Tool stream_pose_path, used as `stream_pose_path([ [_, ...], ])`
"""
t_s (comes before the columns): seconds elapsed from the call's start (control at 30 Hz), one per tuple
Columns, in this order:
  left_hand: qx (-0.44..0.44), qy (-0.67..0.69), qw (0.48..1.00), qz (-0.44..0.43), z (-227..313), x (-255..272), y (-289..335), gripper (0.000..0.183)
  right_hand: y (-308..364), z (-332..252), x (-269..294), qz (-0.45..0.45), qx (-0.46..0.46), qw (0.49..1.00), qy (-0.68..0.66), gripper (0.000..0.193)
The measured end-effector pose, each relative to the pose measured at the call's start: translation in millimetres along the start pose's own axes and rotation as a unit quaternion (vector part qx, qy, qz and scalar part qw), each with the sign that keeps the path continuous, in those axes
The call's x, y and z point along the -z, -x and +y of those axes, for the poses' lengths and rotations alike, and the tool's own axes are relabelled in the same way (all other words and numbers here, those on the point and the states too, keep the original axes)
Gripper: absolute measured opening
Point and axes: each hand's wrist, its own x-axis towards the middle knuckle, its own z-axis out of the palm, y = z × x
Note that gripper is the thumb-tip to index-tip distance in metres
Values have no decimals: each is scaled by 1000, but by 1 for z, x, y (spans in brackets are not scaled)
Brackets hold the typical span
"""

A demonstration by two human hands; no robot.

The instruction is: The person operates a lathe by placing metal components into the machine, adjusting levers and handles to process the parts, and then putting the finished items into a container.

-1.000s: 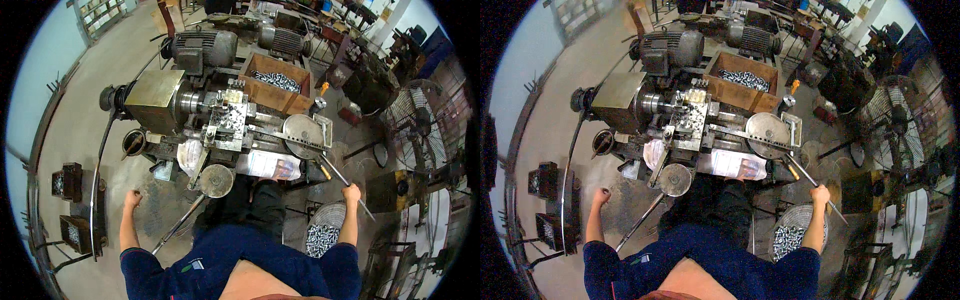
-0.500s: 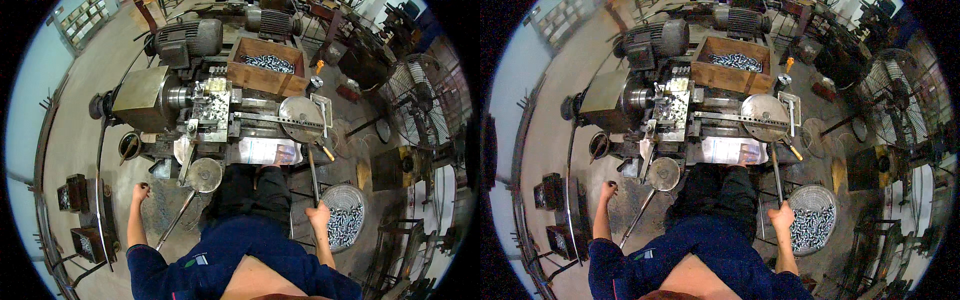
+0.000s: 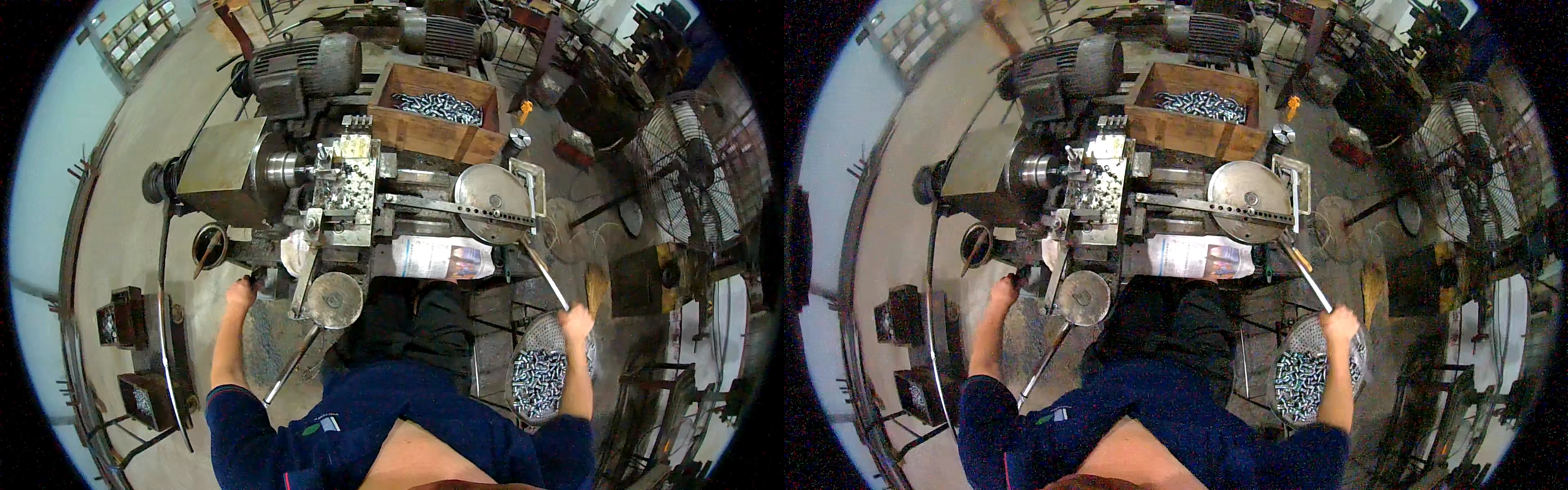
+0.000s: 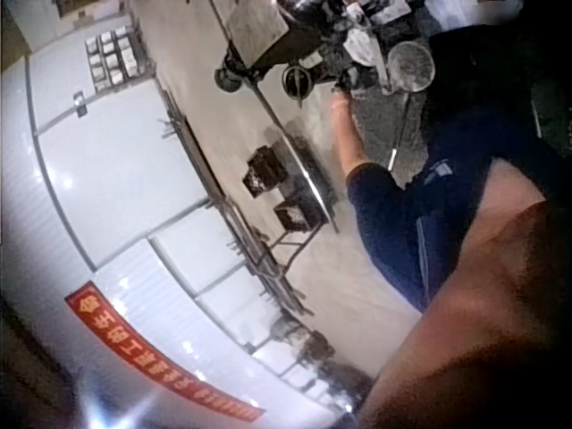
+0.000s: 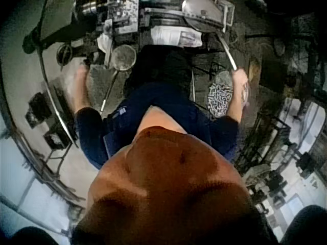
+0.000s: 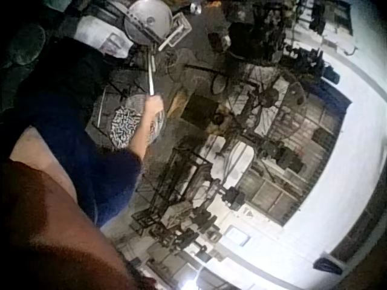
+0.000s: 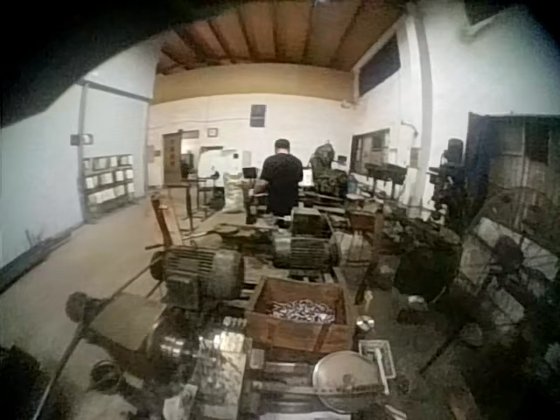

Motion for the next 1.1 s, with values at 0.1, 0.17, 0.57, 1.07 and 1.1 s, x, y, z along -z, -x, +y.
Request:
stream_pose_path([
  [0.1, 131, 38, 989, 61, 18, -51, -4, 44, -68, 1, 5, 16, -57, 998, -16, 33],
  [0.17, 109, 147, 980, 78, 22, -74, -7, 36, -106, -12, 11, 4, -98, 995, 22, 32],
  [0.57, 58, 152, 980, -116, -29, -44, -13, 49, -79, -111, 73, 132, 159, 966, -156, 60],
  [1.07, 132, 110, 926, 336, -219, 152, 136, 37, 70, -520, 279, 201, 647, 735, -26, 28],
  [1.1, 208, 161, 943, 202, -221, 144, 142, 48, 70, -529, 278, 173, 647, 743, 3, 31],
])
